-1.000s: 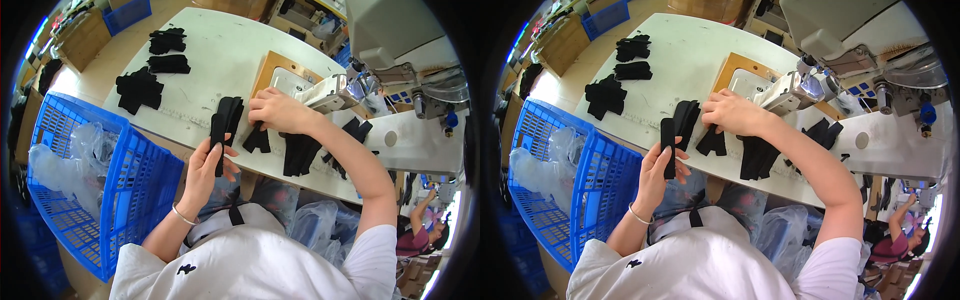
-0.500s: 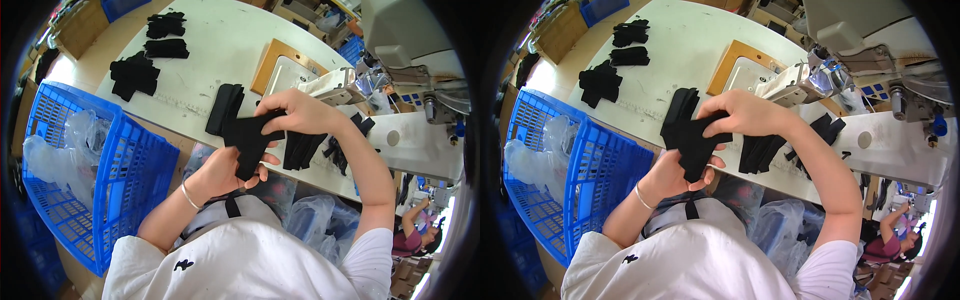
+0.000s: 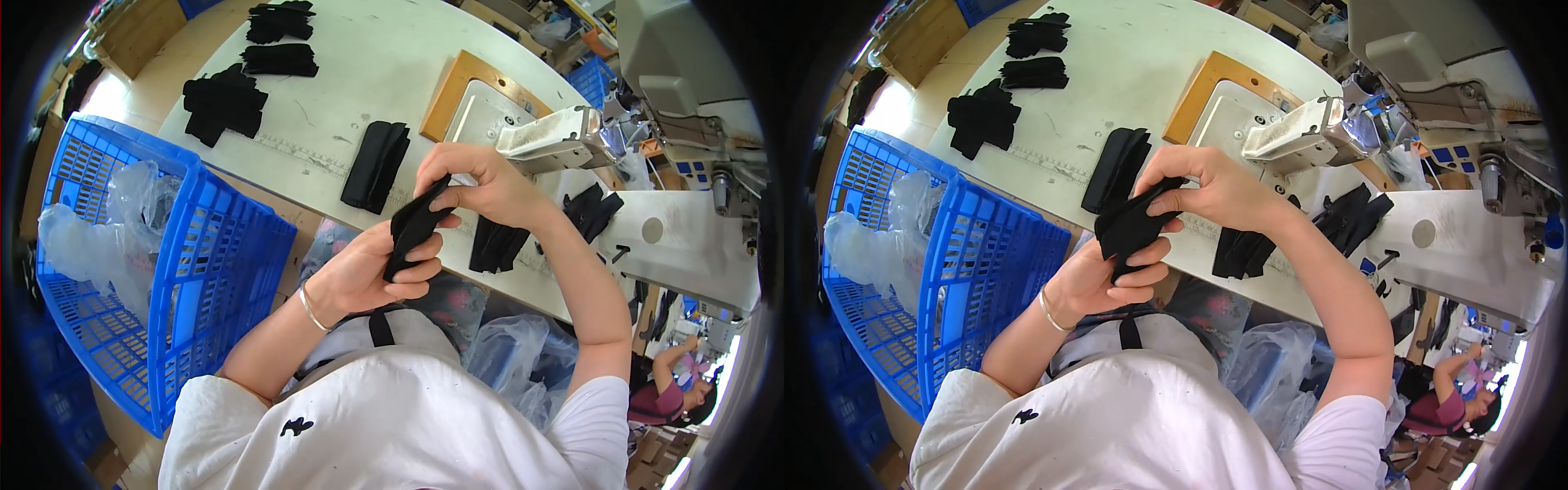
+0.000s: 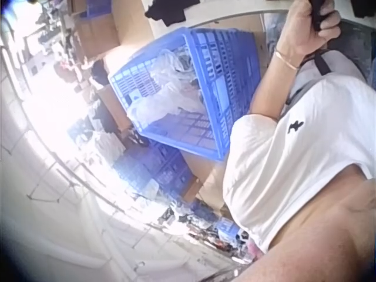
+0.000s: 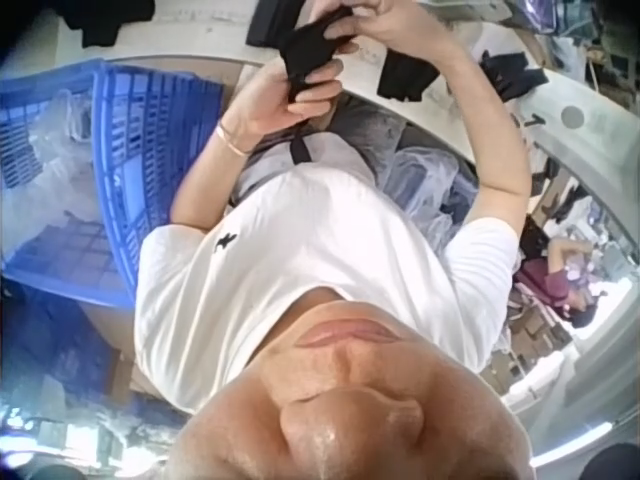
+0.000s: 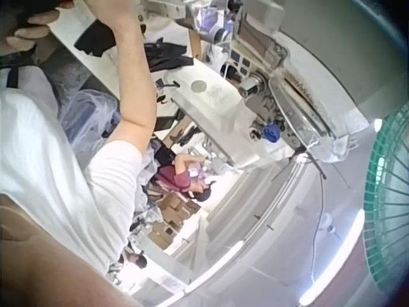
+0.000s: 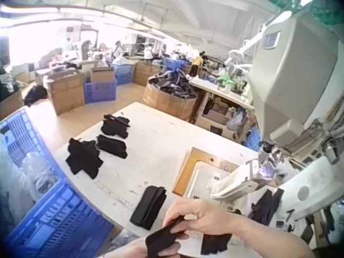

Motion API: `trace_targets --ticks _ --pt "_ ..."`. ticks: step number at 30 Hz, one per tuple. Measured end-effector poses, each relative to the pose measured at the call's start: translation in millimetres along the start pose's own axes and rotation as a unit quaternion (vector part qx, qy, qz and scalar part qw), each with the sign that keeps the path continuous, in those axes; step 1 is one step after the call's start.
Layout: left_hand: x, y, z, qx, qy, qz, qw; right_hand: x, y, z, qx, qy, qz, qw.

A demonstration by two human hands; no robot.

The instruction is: Sorting and stacking black fabric pieces at a factory workstation.

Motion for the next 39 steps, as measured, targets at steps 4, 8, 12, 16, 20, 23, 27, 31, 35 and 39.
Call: trace_targets --ticks 4,8,12,16,20,23,27,31,35,39 --pt "-18 0 5 0.018 -0.178 0.014 0.984 -1 10 -3 -0.037 -0.004 -0.046 0.998" --pt "-10 1 7 -0.012 -0.029 -0.020 0.999 4 26 -8 -0.055 0.050 -0.198 0.977" --pt "-8 6 11 -0.015 -0.005 0.020 1.000 4 20 -11 0.011 0.085 -0.257 0.963" --pt "-21 4 15 0.018 -0.046 0.148 0.988 -13 38 -15 -0.158 -0.099 -0.318 0.929" --pt "-17 -2 14 0.083 -0.099 0.219 0.967 -50 -3 -41 0.057 -0.254 -0.153 0.953" --pt "-21 -3 13 0.132 -0.164 0.205 0.956 -33 -31 -58 0.160 -0.220 -0.088 0.958" --pt "-28 -9 12 0.169 -0.194 0.245 0.935 -30 -36 -67 0.177 -0.251 -0.030 0.951" --pt "-23 -13 14 0.192 -0.213 0.221 0.932 -33 -37 -69 0.144 -0.280 0.021 0.949" --pt "-23 -4 15 0.134 -0.209 0.283 0.926 -34 -22 -60 0.130 -0.283 -0.035 0.950" --pt "-29 -1 18 0.141 -0.215 0.341 0.904 -29 -24 -57 0.151 -0.269 -0.069 0.949"
Point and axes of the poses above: each hand's wrist, its own z-axis towards the middle knuckle, its own x-axis out of the palm, y = z × x, the point moved 9 cm from there along z, towards the middle knuckle, and after that the axes turned 6 degrees about -y, right-handed, at the moved point
